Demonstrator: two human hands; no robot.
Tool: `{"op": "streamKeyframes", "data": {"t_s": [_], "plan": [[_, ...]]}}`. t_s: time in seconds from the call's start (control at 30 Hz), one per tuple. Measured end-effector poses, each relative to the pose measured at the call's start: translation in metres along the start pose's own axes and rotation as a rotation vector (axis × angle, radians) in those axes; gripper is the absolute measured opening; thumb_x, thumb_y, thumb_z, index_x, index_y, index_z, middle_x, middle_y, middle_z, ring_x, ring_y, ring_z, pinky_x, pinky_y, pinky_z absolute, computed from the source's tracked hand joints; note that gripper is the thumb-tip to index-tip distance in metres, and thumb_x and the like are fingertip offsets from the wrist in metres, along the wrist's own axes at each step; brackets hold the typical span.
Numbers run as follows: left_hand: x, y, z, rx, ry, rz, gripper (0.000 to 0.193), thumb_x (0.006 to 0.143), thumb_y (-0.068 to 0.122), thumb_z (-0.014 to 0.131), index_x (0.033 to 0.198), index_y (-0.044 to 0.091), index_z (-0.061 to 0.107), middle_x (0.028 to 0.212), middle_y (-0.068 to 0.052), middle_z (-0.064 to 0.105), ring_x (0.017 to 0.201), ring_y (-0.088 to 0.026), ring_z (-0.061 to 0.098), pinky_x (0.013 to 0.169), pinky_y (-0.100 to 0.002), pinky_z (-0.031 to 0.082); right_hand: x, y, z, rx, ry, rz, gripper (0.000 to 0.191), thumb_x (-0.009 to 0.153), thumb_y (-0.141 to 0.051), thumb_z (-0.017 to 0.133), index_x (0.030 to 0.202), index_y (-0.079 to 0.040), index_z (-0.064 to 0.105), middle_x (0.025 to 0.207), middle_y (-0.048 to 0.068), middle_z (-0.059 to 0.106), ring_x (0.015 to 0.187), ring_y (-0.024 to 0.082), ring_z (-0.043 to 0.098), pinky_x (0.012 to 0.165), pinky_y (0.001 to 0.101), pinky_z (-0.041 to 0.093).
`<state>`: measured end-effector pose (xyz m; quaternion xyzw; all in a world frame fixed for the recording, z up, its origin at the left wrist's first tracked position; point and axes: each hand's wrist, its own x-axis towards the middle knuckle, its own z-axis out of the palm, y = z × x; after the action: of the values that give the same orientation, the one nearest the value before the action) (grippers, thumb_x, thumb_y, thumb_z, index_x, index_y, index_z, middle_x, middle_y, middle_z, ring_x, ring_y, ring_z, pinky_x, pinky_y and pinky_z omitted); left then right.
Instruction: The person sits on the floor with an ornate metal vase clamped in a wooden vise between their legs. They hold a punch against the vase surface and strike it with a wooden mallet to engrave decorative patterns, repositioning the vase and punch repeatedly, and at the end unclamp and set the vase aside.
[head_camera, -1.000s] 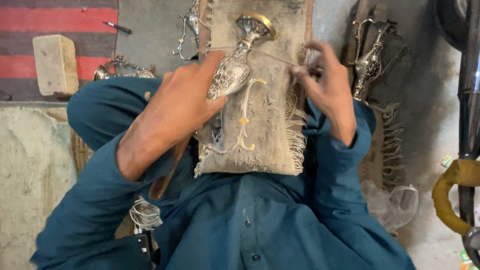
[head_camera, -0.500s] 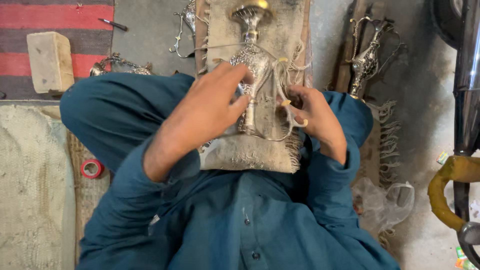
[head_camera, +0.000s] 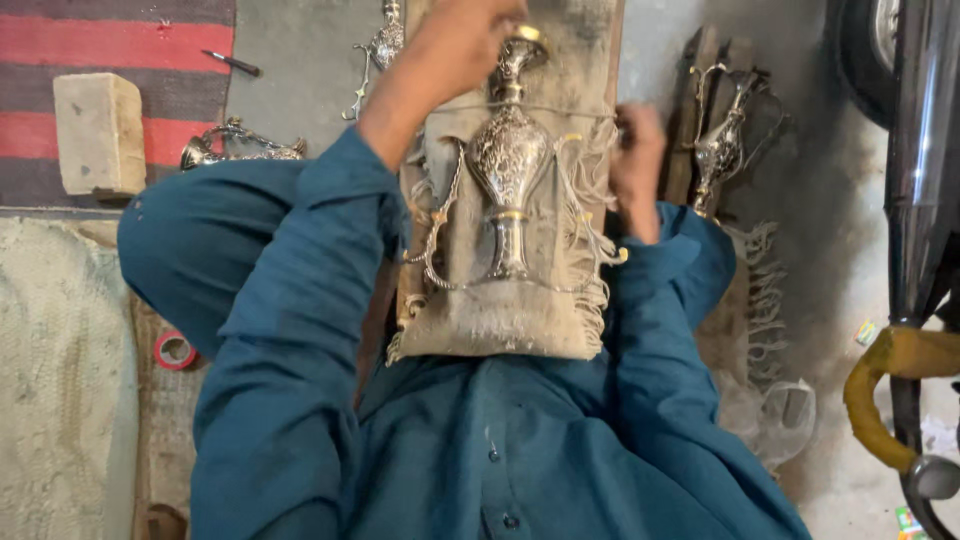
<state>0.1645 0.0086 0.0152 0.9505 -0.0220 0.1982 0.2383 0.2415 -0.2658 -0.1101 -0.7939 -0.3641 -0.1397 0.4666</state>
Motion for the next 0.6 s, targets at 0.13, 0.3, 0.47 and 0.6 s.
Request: {"op": "streamKeyframes", "data": {"t_s": [0.13,0.3,0.47,0.6], "plan": [[-0.005,-0.013,0.017,-0.19,0.015,0.073,0.013,0.095,0.005,0.07,0.106,0.006,0.077,0.099,-0.016,0.075,0.094,-0.037,0.071,0.082,-0.046,0.054,-0.048,0.014,0.027,0.159,-0.306,0.143,0.023,0.094,0.004,0.074,0.116,0.002,0.069,0.108,0.013,0.065,0.099,0.02,0.062,0.085,0.0344,0.051],[-0.005,-0.013,0.012,-0.268,-0.102,0.039,0.016,0.094,0.006,0.073,0.11,0.007,0.079,0.101,-0.015,0.075,0.094,-0.033,0.072,0.081,-0.041,0.054,-0.024,0.023,0.013,0.305,-0.543,0.189,0.03,0.093,0.0,0.077,0.122,0.005,0.07,0.115,0.012,0.069,0.103,0.016,0.062,0.09,0.033,0.053],[-0.004,-0.019,0.008,-0.469,-0.241,-0.003,0.018,0.099,0.007,0.069,0.116,0.005,0.075,0.105,-0.01,0.078,0.093,-0.023,0.074,0.081,-0.036,0.055,0.024,0.012,-0.007,0.484,-0.559,0.505,0.028,0.096,0.0,0.077,0.123,0.005,0.074,0.111,0.008,0.074,0.1,0.009,0.062,0.091,0.0291,0.054],[-0.007,-0.027,0.011,-0.633,-0.299,0.065,0.019,0.102,0.005,0.067,0.12,0.002,0.073,0.107,-0.009,0.079,0.097,-0.018,0.074,0.085,-0.033,0.056,0.022,-0.007,-0.013,0.522,-0.453,0.317,0.034,0.094,0.004,0.074,0.128,0.003,0.068,0.117,0.003,0.071,0.105,0.007,0.059,0.096,0.0262,0.051]]}}
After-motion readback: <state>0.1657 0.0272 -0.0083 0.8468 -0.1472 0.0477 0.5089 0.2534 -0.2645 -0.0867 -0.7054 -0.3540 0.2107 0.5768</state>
